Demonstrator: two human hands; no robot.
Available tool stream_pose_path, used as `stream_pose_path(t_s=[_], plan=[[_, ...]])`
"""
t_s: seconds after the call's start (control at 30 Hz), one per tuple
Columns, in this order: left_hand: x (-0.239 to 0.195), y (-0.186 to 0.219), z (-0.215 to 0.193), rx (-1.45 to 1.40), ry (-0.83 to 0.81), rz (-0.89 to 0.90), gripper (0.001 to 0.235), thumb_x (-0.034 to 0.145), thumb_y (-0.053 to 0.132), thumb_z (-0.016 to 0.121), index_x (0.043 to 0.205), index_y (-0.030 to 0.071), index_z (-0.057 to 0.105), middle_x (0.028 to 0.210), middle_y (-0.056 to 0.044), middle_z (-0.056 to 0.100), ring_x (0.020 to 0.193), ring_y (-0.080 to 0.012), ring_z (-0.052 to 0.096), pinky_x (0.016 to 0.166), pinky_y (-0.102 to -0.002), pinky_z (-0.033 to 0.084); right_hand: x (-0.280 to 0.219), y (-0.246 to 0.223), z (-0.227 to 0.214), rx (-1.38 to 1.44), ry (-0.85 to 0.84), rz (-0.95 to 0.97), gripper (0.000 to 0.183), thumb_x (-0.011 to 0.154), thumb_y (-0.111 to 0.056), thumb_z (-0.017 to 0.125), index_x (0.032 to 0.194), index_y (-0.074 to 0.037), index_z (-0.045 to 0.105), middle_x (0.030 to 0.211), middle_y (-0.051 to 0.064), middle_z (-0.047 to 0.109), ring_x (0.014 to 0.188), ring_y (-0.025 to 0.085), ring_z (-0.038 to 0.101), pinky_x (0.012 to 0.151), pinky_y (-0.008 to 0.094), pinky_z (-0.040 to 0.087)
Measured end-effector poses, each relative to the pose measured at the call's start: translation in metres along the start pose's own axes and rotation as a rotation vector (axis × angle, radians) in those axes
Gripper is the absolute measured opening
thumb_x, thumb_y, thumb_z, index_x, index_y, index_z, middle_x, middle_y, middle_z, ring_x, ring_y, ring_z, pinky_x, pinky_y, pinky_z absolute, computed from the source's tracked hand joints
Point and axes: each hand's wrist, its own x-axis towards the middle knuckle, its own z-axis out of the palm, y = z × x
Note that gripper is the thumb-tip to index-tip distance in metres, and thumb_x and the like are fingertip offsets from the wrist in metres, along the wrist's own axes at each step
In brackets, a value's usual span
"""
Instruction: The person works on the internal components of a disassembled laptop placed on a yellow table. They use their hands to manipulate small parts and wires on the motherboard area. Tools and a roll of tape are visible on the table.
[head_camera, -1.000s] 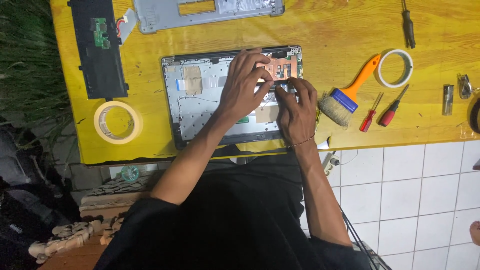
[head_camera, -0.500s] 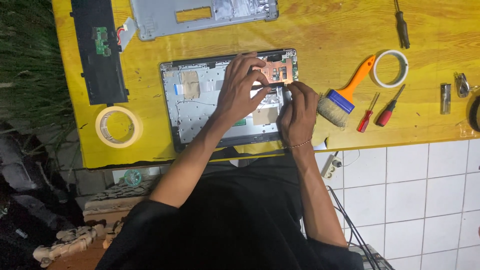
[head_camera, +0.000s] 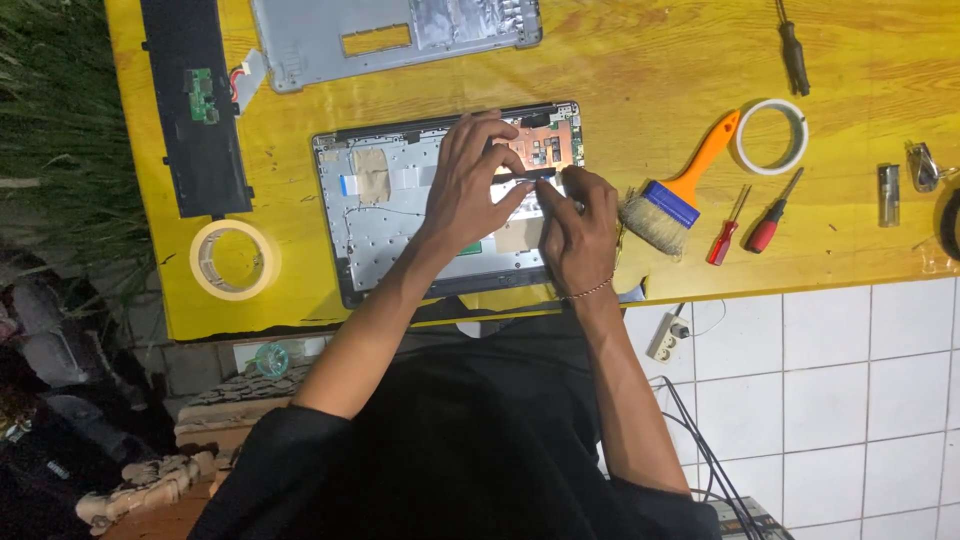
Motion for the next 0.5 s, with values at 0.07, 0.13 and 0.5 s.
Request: stream_pose_path(t_s=[0.07, 0.13, 0.5], plan=[[0.0006, 0.0002, -0.0001, 0.0, 0.001, 0.005, 0.026, 0.079, 0.015, 0.091, 0.089, 0.014, 0.066, 0.121, -0.003, 0.059, 0.139, -0.0292, 0.046, 0.121, -0.055, 0.029, -0.0003, 0.0003, 0.0021, -0.004, -0.01, 0.006, 0.023, 0.101, 0.001, 0.06, 0.106, -0.011, 0.079, 0.112, 0.017, 0.063, 0.107, 0.038, 0.061, 0.083, 0.042, 0.054], [-0.0001, 0.0, -0.0003, -0.002, 0.001, 0.006, 0.026, 0.079, 0.015, 0.09, 0.089, 0.014, 0.066, 0.121, -0.003, 0.059, 0.139, -0.0291, 0.046, 0.12, -0.055, 0.029, -0.0007, -0.0004, 0.0022, -0.007, -0.023, 0.013, 0.023, 0.1, 0.001, 0.061, 0.105, -0.01, 0.08, 0.112, 0.017, 0.064, 0.108, 0.038, 0.061, 0.083, 0.042, 0.055], [-0.0002, -0.0026, -0.0005, -0.004, -0.014, 0.004, 0.015, 0.086, 0.01, 0.082, 0.088, 0.013, 0.067, 0.122, -0.003, 0.06, 0.139, -0.0303, 0.047, 0.119, -0.056, 0.029, -0.0012, 0.0022, 0.002, -0.001, 0.028, -0.002, 0.022, 0.101, 0.0, 0.056, 0.108, -0.008, 0.075, 0.111, 0.016, 0.066, 0.103, 0.036, 0.063, 0.086, 0.044, 0.056]])
